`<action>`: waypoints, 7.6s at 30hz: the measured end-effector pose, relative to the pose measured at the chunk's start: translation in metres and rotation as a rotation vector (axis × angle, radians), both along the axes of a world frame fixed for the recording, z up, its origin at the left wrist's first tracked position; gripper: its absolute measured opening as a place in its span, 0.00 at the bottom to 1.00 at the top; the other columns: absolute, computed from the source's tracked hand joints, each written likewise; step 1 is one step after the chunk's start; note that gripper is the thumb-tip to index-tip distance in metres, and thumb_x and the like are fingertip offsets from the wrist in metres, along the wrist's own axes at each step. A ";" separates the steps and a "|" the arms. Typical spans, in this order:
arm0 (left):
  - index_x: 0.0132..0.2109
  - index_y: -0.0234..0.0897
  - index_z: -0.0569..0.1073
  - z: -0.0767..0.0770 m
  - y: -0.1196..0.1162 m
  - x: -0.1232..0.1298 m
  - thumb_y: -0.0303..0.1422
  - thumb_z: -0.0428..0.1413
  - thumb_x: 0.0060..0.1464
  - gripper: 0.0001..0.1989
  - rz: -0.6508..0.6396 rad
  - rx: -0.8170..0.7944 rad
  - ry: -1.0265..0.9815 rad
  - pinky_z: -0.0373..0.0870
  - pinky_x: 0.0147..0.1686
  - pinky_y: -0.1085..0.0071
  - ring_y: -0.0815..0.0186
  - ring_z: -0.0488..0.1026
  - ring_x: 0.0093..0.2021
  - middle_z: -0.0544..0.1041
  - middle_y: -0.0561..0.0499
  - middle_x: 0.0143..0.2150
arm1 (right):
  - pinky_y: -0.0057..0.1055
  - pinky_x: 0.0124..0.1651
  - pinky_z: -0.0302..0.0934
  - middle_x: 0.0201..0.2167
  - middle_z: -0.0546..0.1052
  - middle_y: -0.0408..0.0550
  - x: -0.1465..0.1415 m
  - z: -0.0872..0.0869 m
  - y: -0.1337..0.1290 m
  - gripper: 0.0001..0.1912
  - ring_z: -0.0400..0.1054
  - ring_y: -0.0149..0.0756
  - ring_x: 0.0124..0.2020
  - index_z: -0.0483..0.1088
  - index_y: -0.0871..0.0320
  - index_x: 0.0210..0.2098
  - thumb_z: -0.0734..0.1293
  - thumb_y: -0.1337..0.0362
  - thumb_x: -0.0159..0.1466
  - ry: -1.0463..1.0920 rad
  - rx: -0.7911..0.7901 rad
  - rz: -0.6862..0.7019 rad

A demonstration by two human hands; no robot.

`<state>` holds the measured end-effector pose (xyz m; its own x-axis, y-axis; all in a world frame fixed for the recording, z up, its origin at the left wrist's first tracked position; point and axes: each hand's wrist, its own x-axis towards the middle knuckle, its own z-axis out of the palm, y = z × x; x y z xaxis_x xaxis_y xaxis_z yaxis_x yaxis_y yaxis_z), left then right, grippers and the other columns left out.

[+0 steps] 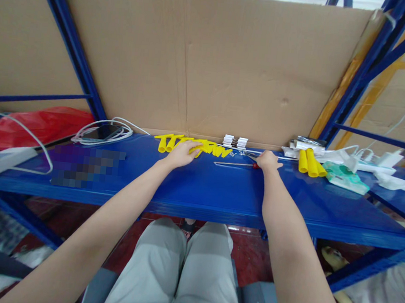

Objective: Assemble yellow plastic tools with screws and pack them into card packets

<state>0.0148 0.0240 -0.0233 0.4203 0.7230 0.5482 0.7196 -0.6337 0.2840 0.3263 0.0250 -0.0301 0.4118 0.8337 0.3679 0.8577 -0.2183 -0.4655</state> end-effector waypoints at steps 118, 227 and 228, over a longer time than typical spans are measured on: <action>0.53 0.38 0.75 0.001 -0.001 0.001 0.31 0.51 0.59 0.17 -0.023 -0.004 0.057 0.63 0.59 0.61 0.60 0.71 0.56 0.76 0.46 0.55 | 0.24 0.22 0.52 0.18 0.70 0.40 -0.085 0.016 -0.025 0.04 0.60 0.27 0.20 0.71 0.58 0.24 0.69 0.67 0.47 0.458 -0.158 0.775; 0.55 0.37 0.73 0.017 -0.031 0.011 0.41 0.39 0.65 0.24 0.341 -0.032 0.384 0.70 0.45 0.60 0.53 0.75 0.49 0.78 0.41 0.48 | 0.26 0.31 0.61 0.22 0.74 0.43 -0.095 0.012 -0.029 0.12 0.67 0.27 0.24 0.70 0.59 0.25 0.75 0.62 0.47 0.829 -0.260 1.037; 0.56 0.37 0.72 0.017 -0.031 0.011 0.41 0.39 0.65 0.24 0.369 -0.030 0.377 0.70 0.45 0.59 0.53 0.75 0.48 0.79 0.41 0.48 | 0.26 0.31 0.61 0.21 0.74 0.43 -0.096 0.013 -0.030 0.11 0.67 0.27 0.24 0.70 0.59 0.26 0.75 0.63 0.47 0.833 -0.255 1.024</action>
<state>0.0259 -0.0068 -0.0066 0.2990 0.8732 0.3848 0.9489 -0.3146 -0.0234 0.2305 -0.0046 -0.0171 -0.4098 0.9062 0.1041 0.1696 0.1878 -0.9675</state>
